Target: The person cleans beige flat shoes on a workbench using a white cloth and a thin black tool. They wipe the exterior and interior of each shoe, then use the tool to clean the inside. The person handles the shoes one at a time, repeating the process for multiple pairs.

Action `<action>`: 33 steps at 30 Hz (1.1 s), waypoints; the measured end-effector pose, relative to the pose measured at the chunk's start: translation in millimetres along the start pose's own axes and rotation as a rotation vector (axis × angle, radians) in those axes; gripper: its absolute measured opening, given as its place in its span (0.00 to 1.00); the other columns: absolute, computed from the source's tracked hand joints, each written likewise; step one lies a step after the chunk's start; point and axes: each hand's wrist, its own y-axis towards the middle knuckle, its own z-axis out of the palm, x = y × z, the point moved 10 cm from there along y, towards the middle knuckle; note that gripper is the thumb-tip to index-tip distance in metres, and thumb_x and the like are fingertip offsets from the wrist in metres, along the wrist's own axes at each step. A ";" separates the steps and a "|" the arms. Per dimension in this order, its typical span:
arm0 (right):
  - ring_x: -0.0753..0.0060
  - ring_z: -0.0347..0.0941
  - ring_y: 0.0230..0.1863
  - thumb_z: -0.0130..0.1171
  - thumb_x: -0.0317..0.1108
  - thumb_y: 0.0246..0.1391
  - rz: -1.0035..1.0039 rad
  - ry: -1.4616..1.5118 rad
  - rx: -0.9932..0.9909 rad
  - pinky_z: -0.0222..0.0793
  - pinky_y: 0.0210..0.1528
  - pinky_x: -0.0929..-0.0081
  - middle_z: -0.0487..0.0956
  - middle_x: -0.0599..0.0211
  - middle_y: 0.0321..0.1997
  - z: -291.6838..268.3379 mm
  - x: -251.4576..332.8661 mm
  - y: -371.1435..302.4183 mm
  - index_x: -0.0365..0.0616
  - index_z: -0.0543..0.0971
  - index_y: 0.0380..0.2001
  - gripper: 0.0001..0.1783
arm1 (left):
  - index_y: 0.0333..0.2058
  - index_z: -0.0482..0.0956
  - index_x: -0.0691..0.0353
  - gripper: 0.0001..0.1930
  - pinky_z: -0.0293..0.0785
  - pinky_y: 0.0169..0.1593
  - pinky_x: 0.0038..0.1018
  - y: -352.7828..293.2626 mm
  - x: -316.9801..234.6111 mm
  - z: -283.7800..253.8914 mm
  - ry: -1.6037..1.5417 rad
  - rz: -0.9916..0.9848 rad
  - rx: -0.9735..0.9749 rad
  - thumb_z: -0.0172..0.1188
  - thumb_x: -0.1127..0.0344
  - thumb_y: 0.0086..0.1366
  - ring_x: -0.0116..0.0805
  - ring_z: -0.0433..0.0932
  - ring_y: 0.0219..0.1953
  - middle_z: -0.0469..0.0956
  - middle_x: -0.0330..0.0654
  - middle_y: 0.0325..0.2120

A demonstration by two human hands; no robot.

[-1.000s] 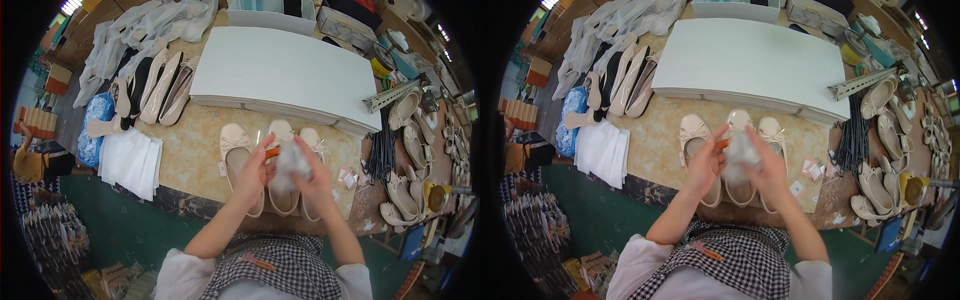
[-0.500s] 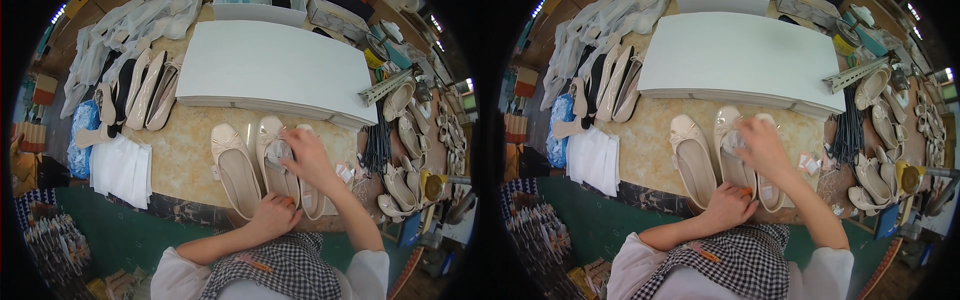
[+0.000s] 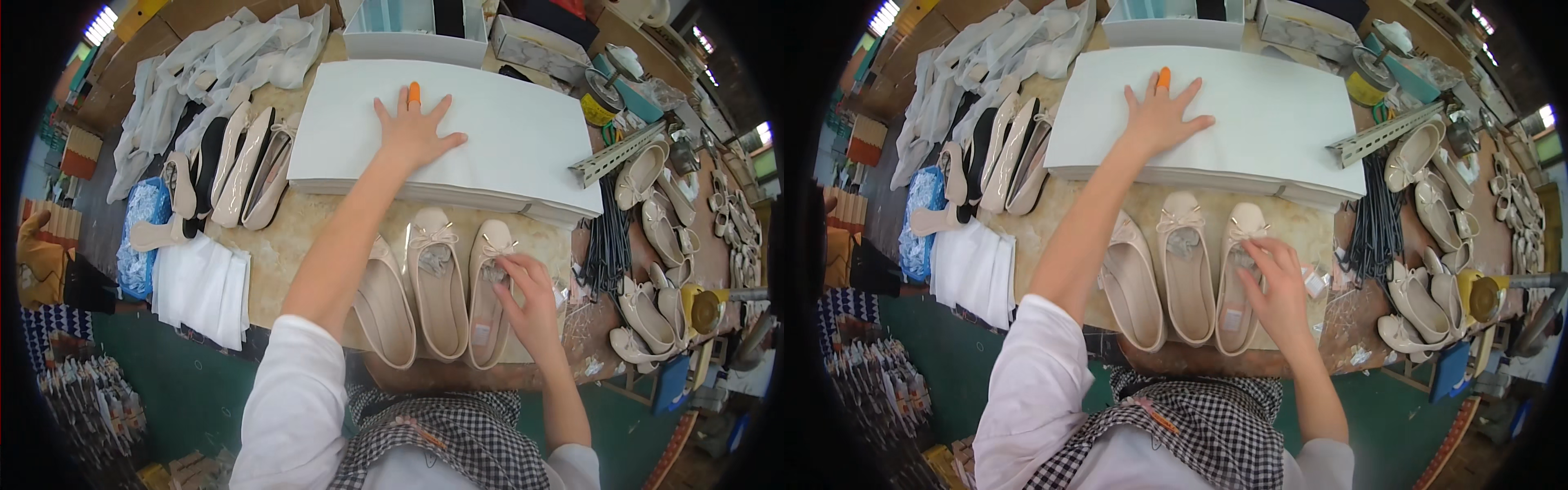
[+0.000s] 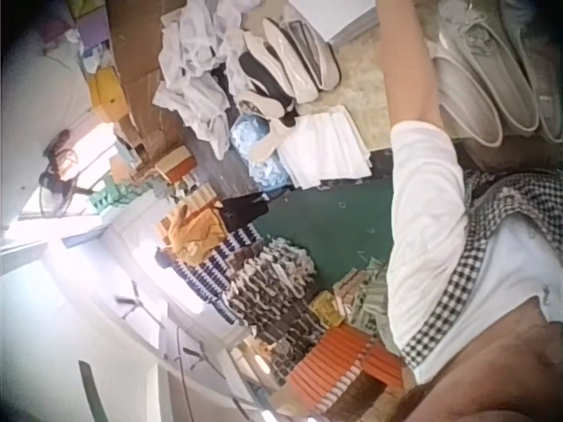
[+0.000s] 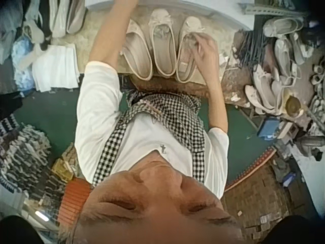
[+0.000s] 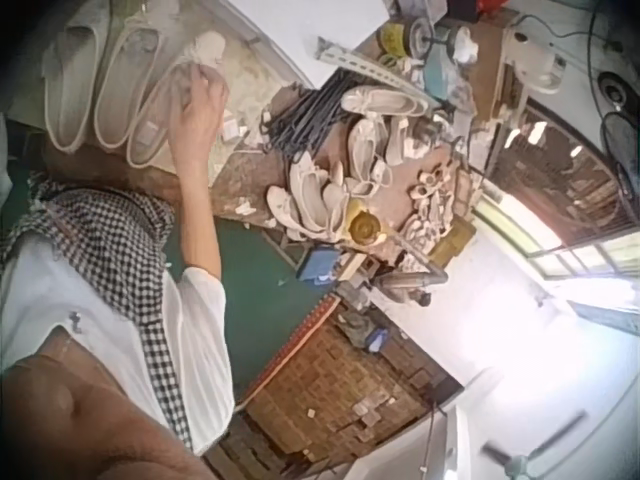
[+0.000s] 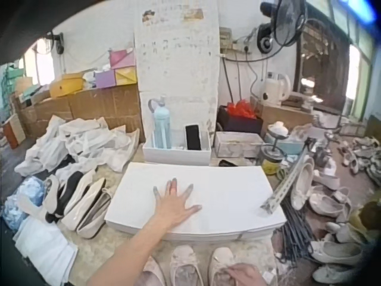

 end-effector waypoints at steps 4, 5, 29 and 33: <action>0.55 0.67 0.59 0.62 0.29 0.49 0.155 0.254 -0.068 0.64 0.58 0.61 0.74 0.55 0.53 -18.2 -14.5 -18.3 0.42 0.73 0.55 0.26 | 0.46 0.78 0.52 0.17 0.69 0.50 0.46 -6.5 -15.6 -4.3 -0.343 -0.025 0.176 0.57 0.55 0.61 0.51 0.70 0.51 0.74 0.50 0.42; 0.56 0.68 0.58 0.61 0.30 0.51 0.251 0.520 -0.162 0.66 0.57 0.61 0.74 0.54 0.52 -25.2 -21.6 -22.3 0.41 0.72 0.55 0.26 | 0.40 0.79 0.54 0.13 0.71 0.46 0.42 -18.1 -43.8 -26.1 -0.365 0.111 0.134 0.58 0.58 0.59 0.49 0.72 0.46 0.74 0.48 0.37; 0.66 0.75 0.47 0.54 0.17 0.45 0.145 0.632 0.360 0.72 0.47 0.67 0.78 0.62 0.43 135.4 56.5 41.8 0.43 0.79 0.41 0.18 | 0.34 0.81 0.63 0.11 0.71 0.47 0.31 -277.3 -52.0 -98.0 -0.543 -0.268 0.331 0.55 0.62 0.61 0.37 0.78 0.40 0.80 0.44 0.36; 0.57 0.72 0.37 0.60 0.24 0.42 -0.481 -0.377 0.255 0.70 0.41 0.65 0.72 0.64 0.35 167.9 103.6 40.9 0.44 0.78 0.43 0.20 | 0.25 0.81 0.62 0.10 0.70 0.41 0.30 -282.0 -75.0 -98.4 -0.458 -0.117 0.217 0.59 0.61 0.56 0.34 0.78 0.36 0.81 0.43 0.32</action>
